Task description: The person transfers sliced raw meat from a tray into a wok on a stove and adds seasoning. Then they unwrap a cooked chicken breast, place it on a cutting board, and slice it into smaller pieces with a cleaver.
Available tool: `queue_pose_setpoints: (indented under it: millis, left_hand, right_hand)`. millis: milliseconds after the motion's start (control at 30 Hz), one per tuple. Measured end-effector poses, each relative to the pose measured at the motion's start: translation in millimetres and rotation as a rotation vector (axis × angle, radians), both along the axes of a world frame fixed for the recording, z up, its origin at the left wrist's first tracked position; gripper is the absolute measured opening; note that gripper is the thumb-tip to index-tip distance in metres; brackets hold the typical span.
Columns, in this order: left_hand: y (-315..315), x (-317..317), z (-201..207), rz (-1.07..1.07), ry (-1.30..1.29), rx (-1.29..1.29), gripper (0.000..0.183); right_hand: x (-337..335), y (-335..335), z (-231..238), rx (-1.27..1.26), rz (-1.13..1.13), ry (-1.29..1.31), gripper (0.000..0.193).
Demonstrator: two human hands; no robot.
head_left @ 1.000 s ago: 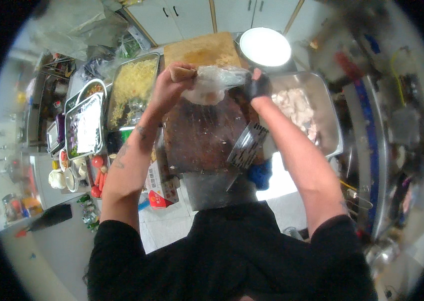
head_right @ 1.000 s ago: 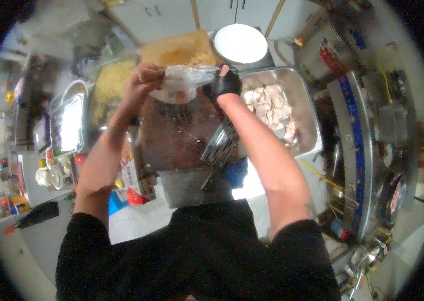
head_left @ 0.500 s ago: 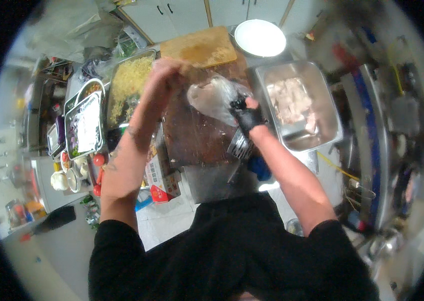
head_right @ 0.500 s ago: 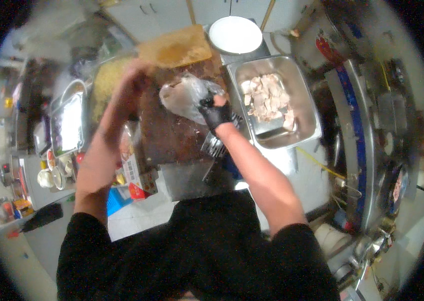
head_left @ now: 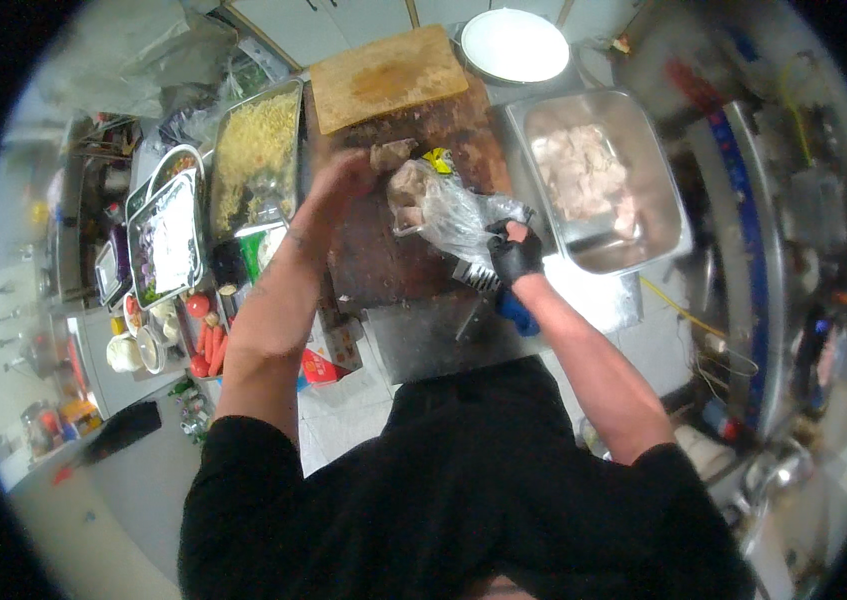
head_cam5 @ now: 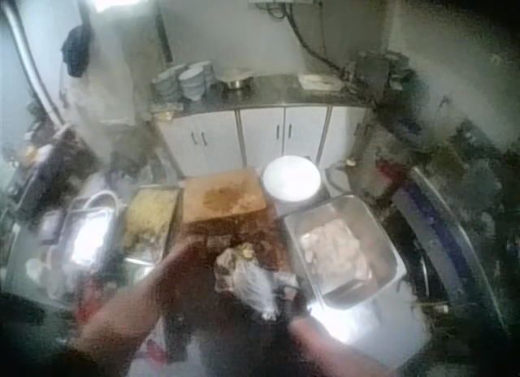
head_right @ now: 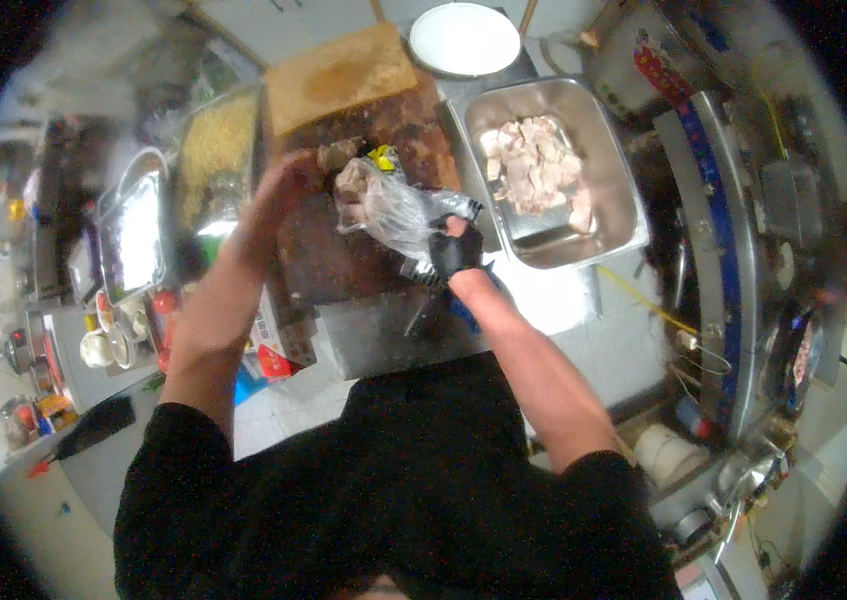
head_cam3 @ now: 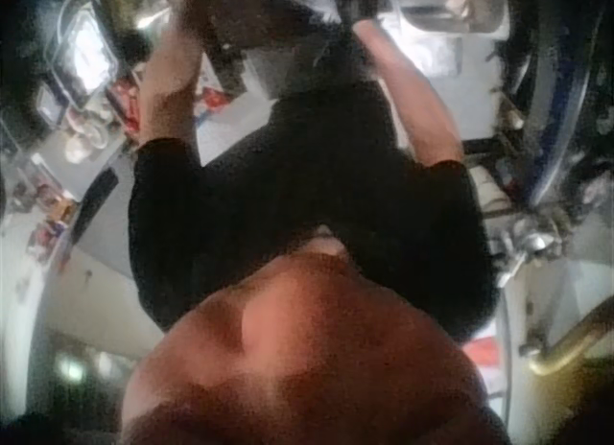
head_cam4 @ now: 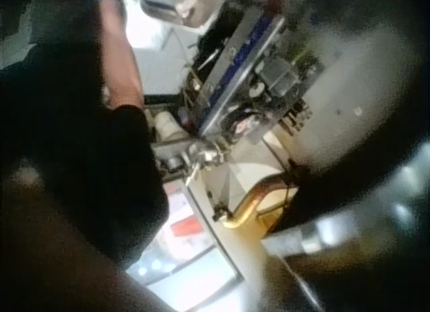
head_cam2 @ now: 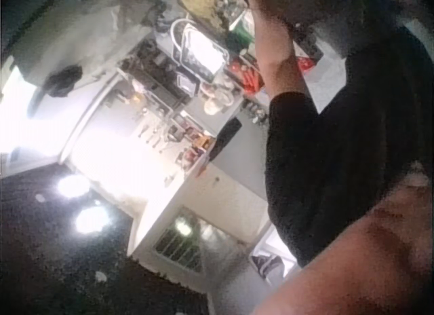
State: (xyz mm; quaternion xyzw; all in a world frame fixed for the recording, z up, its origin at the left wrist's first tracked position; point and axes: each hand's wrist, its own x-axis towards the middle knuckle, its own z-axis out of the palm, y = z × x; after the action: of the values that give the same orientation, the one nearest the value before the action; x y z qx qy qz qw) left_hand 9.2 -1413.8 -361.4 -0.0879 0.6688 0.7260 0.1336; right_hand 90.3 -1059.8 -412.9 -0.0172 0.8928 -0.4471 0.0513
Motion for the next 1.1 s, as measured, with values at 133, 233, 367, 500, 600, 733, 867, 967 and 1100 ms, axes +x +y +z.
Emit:
queue_pose_setpoints:
  millis: [133, 233, 367, 500, 600, 733, 867, 967, 1100]
  left_hand:
    - [13, 34, 4, 0.268, -0.103, -0.311, 0.035]
    - [46, 78, 6, 0.379, -0.102, -0.439, 0.056]
    - [90, 93, -13, 0.376, -0.402, 0.257, 0.060]
    - [104, 93, -24, 0.430, -0.459, 0.477, 0.056]
    - [107, 97, -29, 0.459, -0.382, 0.834, 0.051]
    - [109, 104, -44, 0.472, -0.383, 1.028, 0.043]
    - [110, 109, -55, 0.330, -0.451, 1.192, 0.040]
    - [112, 108, -47, 0.279, -0.481, 1.257, 0.040]
    - [119, 109, -13, 0.365, -0.508, 1.189, 0.041]
  right_hand:
    - [-22, -15, -6, -0.087, -0.028, 0.098, 0.016]
    - [-40, -45, -16, -0.660, -0.170, -0.266, 0.031]
    - [-78, -93, -25, -0.719, 0.362, -0.160, 0.044]
    - [-74, -131, -10, -1.217, 0.368, -0.316, 0.033]
    - [-58, -122, 21, -1.102, 0.471, -0.214, 0.026]
    - [-43, -98, 74, -1.065, 0.426, -0.192, 0.015]
    - [-29, -90, 105, -0.679, 0.373, 0.057, 0.022]
    - [-19, -90, 111, -0.984, 0.245, -0.327, 0.055]
    - [-13, -77, 114, -1.037, 0.207, -0.576, 0.069]
